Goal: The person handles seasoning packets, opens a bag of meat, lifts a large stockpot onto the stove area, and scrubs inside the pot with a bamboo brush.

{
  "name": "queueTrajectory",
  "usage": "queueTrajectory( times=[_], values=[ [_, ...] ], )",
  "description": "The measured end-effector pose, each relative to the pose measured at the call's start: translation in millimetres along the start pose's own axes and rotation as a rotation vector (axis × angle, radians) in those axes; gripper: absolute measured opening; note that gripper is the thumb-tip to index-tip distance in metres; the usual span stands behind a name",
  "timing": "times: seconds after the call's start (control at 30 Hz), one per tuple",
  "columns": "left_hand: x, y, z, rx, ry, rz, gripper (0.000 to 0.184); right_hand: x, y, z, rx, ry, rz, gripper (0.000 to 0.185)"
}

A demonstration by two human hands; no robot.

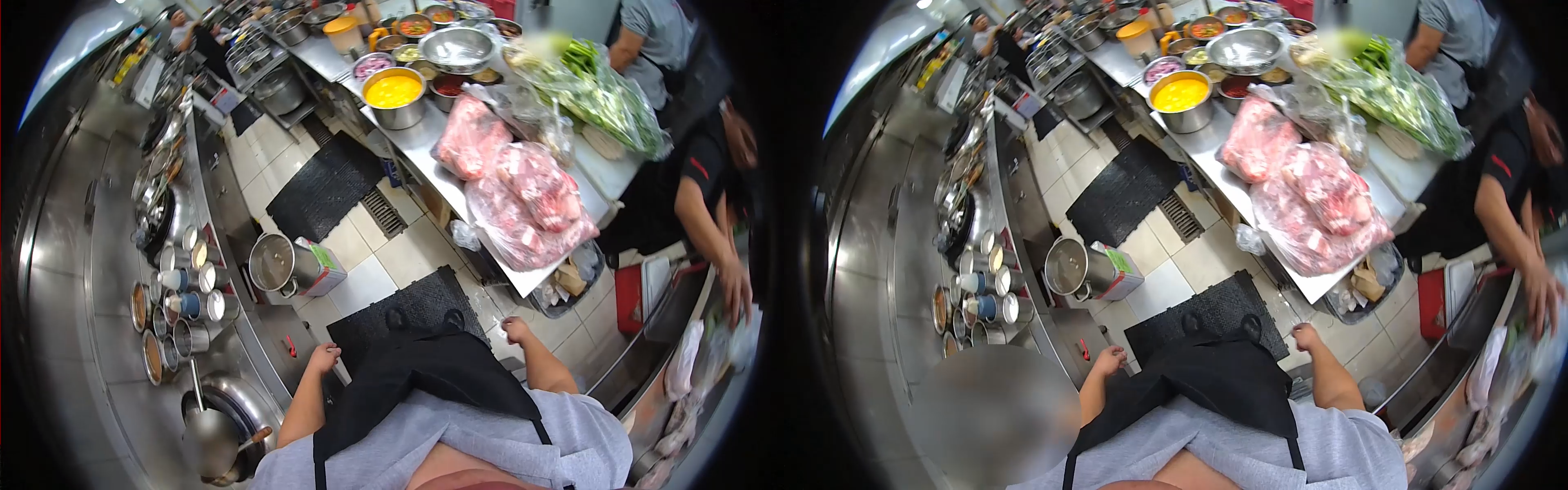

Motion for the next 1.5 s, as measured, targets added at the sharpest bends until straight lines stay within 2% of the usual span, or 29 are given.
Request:
queueTrajectory(
  times=[0.03,0.07,0.1,0.13,0.2,0.27,0.33,0.37,0.47,0.53,0.6,0.67,0.73,0.83,0.9,1.0,1.03,1.1,1.17,1.2,1.23,1.27,1.3,1.37,1.43,1.5],
  values=[
    [-7.5,-0.5,-0.2,0.014,0.033,-0.011,0.042,-28.6,-14.0,15.8,-0.052,0.093,-0.052,0.028],
    [-18.8,-3.7,0.3,0.024,0.038,-0.039,0.041,-50.7,-36.2,31.8,-0.024,0.283,-0.311,0.029],
    [-31.9,-8.6,-1.1,0.039,0.049,-0.065,0.040,-97.7,-14.9,43.3,-0.162,0.114,-0.094,0.032],
    [-44.0,-12.7,-4.7,0.073,0.099,-0.070,0.040,-128.0,-14.1,54.6,-0.222,0.122,-0.080,0.036],
    [-78.5,-21.2,-3.5,0.037,-0.002,-0.207,0.037,-175.4,-26.5,69.0,-0.173,0.394,-0.395,0.038],
    [-104.6,-29.5,-4.7,-0.035,0.019,-0.338,0.034,-168.8,-69.9,76.4,-0.177,0.358,-0.527,0.040],
    [-130.0,-52.2,-7.2,-0.087,0.081,-0.359,0.031,-200.6,-57.4,63.5,-0.113,0.551,-0.549,0.043],
    [-127.3,-60.6,-15.2,-0.085,0.102,-0.347,0.031,-212.3,-45.6,53.6,-0.122,0.561,-0.421,0.044],
    [-100.9,-83.6,-41.6,-0.102,0.166,-0.323,0.027,-230.5,-38.2,33.3,-0.065,0.563,-0.138,0.046],
    [-67.2,-113.4,-72.0,-0.075,0.186,-0.114,0.030,-231.2,-48.4,28.6,-0.117,0.529,-0.025,0.047],
    [-27.0,-144.4,-107.5,-0.110,0.219,-0.001,0.041,-254.0,-56.3,32.1,-0.111,0.565,-0.007,0.049],
    [13.6,-170.0,-148.7,-0.015,0.245,0.165,0.042,-278.1,-66.2,47.3,-0.122,0.575,0.115,0.056],
    [68.6,-176.8,-193.4,-0.042,0.298,0.274,0.043,-333.0,-66.6,68.1,-0.029,0.220,0.060,0.050],
    [129.9,-183.6,-249.4,-0.102,0.334,0.312,0.045,-396.9,-92.2,95.4,-0.006,0.167,-0.047,0.053],
    [158.7,-198.9,-274.8,-0.123,0.435,0.365,0.046,-460.9,-85.8,118.0,-0.084,0.259,-0.261,0.052],
    [183.6,-226.9,-288.8,-0.179,0.454,0.437,0.047,-510.1,-83.8,128.7,-0.105,0.262,-0.273,0.055],
    [187.3,-236.8,-288.5,-0.219,0.502,0.360,0.048,-514.2,-94.4,125.9,-0.099,0.255,-0.276,0.055],
    [187.2,-259.9,-281.0,-0.251,0.482,0.334,0.048,-502.5,-118.9,119.1,-0.139,0.206,-0.184,0.058],
    [181.2,-277.9,-266.1,-0.302,0.458,0.259,0.048,-461.9,-163.7,105.3,-0.102,0.127,-0.066,0.057],
    [180.7,-283.0,-258.9,-0.321,0.453,0.212,0.048,-450.0,-177.7,100.2,-0.108,0.224,0.065,0.063],
    [183.7,-280.6,-254.4,-0.340,0.434,0.188,0.050,-405.2,-222.1,89.4,-0.112,0.427,0.075,0.068],
    [187.8,-279.4,-250.1,-0.359,0.411,0.168,0.051,-406.9,-217.9,88.1,-0.123,0.447,0.201,0.064],
    [185.5,-288.5,-242.5,-0.379,0.416,0.197,0.049,-394.1,-242.8,83.8,-0.128,0.454,0.188,0.064],
    [182.6,-301.3,-239.1,-0.375,0.371,0.232,0.045,-363.2,-311.3,96.6,-0.383,1.112,0.008,0.054],
    [183.3,-307.6,-248.6,-0.282,0.331,0.303,0.040,-405.3,-348.3,112.8,-0.419,1.028,0.023,0.056],
    [184.7,-307.6,-270.1,-0.215,0.264,0.255,0.041,-460.3,-374.2,136.4,-0.479,0.866,0.087,0.062]
  ],
)
Point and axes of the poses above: each hand's wrist, its own y-axis away from the middle knuckle, its own z-axis out of the palm, x = y × z, the point moved 6 cm from there along -y, towards the middle knuckle, and after that the axes turned 4 degrees about -x, right-handed, at the moved point
